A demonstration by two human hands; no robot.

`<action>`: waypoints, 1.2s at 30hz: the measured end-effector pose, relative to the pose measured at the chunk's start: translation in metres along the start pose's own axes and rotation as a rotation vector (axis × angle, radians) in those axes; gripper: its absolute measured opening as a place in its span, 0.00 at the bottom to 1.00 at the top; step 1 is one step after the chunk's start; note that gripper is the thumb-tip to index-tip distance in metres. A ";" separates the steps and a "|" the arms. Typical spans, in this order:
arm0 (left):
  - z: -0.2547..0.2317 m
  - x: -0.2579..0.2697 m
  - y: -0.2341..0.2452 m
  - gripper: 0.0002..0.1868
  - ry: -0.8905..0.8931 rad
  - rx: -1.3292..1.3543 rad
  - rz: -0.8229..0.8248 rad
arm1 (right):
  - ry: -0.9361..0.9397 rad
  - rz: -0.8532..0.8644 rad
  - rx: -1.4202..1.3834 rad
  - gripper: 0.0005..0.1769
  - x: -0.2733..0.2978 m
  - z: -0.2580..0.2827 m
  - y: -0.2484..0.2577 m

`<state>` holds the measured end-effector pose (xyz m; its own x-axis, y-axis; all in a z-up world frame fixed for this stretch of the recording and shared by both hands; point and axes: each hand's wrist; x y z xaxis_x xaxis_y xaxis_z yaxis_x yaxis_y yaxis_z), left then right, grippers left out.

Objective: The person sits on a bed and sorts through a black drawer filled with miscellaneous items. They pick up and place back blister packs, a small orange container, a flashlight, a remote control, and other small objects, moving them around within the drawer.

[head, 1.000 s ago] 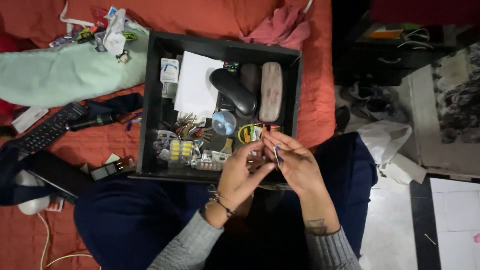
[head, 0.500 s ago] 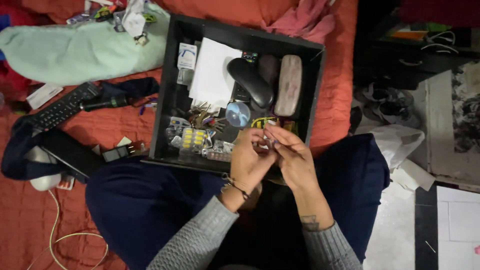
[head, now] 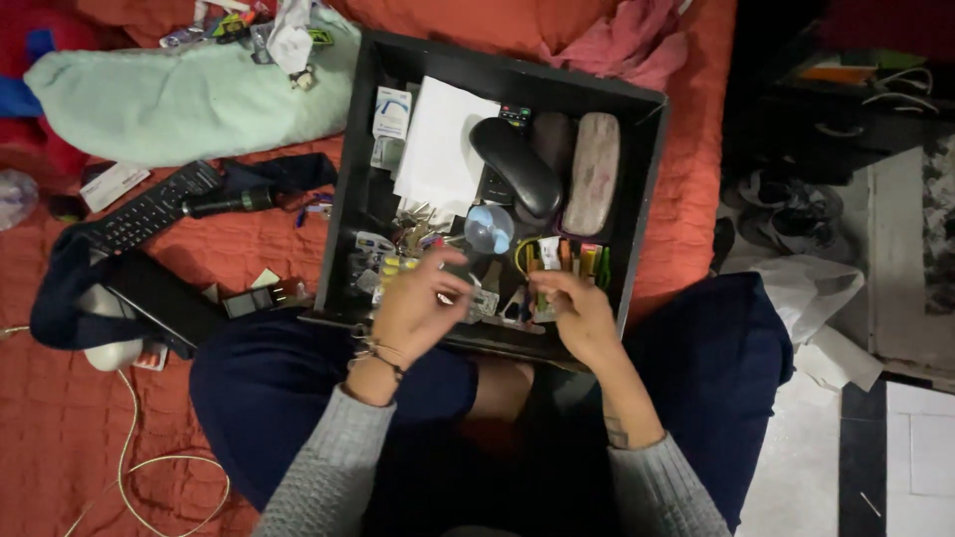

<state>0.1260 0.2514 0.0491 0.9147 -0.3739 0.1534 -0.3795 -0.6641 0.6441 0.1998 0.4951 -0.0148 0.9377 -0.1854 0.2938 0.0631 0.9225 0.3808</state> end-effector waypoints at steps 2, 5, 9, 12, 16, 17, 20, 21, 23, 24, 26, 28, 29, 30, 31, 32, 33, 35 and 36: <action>0.002 -0.005 -0.020 0.26 -0.026 -0.012 0.088 | 0.028 0.030 -0.093 0.22 0.014 0.042 0.006; -0.011 -0.007 -0.039 0.24 -0.107 -0.053 0.197 | 0.043 0.060 -0.226 0.17 0.025 0.053 0.003; -0.028 -0.008 -0.042 0.26 -0.161 -0.066 0.296 | 0.104 0.000 -0.137 0.13 0.023 0.011 -0.003; -0.016 -0.003 -0.040 0.37 -0.158 -0.115 0.255 | 0.117 -0.007 0.136 0.11 0.016 -0.020 0.010; -0.011 0.012 0.016 0.26 -0.179 -0.118 0.036 | 0.268 -0.088 0.375 0.10 0.024 0.033 0.003; -0.003 0.016 0.033 0.19 -0.212 -0.084 -0.148 | 0.310 -0.089 0.335 0.08 0.027 0.062 -0.005; 0.026 0.033 0.095 0.14 -0.132 -0.054 -0.430 | 0.433 -0.039 0.282 0.07 0.028 0.136 -0.035; 0.038 0.039 0.118 0.15 -0.033 -0.055 -0.504 | 0.501 -0.009 0.260 0.06 0.026 0.158 -0.047; 0.092 0.050 0.144 0.14 0.028 -0.156 -0.543 | 0.619 0.036 0.317 0.06 0.007 0.180 -0.072; 0.119 0.055 0.156 0.15 0.083 -0.267 -0.559 | 0.723 0.070 0.359 0.06 -0.003 0.192 -0.085; 0.134 0.053 0.184 0.24 0.238 -0.312 -0.362 | 0.830 0.070 0.434 0.05 -0.039 0.209 -0.115; 0.148 0.049 0.196 0.37 0.385 -0.346 -0.152 | 0.934 0.073 0.507 0.05 -0.073 0.230 -0.151; 0.154 0.045 0.195 0.35 0.358 -0.391 -0.112 | 0.974 0.108 0.608 0.08 -0.090 0.244 -0.170; 0.158 0.041 0.194 0.33 0.326 -0.435 -0.067 | 1.009 0.140 0.710 0.10 -0.104 0.256 -0.190; 0.160 0.035 0.194 0.33 0.333 -0.414 -0.070 | 1.011 0.156 0.726 0.10 -0.128 0.259 -0.209; 0.160 0.029 0.193 0.25 0.348 -0.461 -0.051 | 0.909 0.209 0.994 0.13 -0.151 0.260 -0.227; 0.160 0.022 0.192 0.19 0.363 -0.508 -0.032 | 0.794 0.258 1.258 0.16 -0.174 0.260 -0.245; 0.167 0.018 0.188 0.17 0.380 -0.481 -0.033 | 0.594 0.436 1.424 0.28 -0.201 0.270 -0.259; 0.169 0.017 0.186 0.16 0.392 -0.470 -0.031 | 0.374 0.602 1.562 0.41 -0.214 0.273 -0.265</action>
<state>0.0471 0.0122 0.0442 0.9411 -0.0335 0.3365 -0.3320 -0.2807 0.9006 -0.1111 0.1978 0.0608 0.7394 0.3304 0.5866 -0.4563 -0.3948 0.7974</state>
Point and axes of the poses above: each hand's wrist, its own x-axis away from the middle knuckle, its own y-axis out of the back of the hand, z = x × y, and after that the axes turned 2 degrees about -x, right-handed
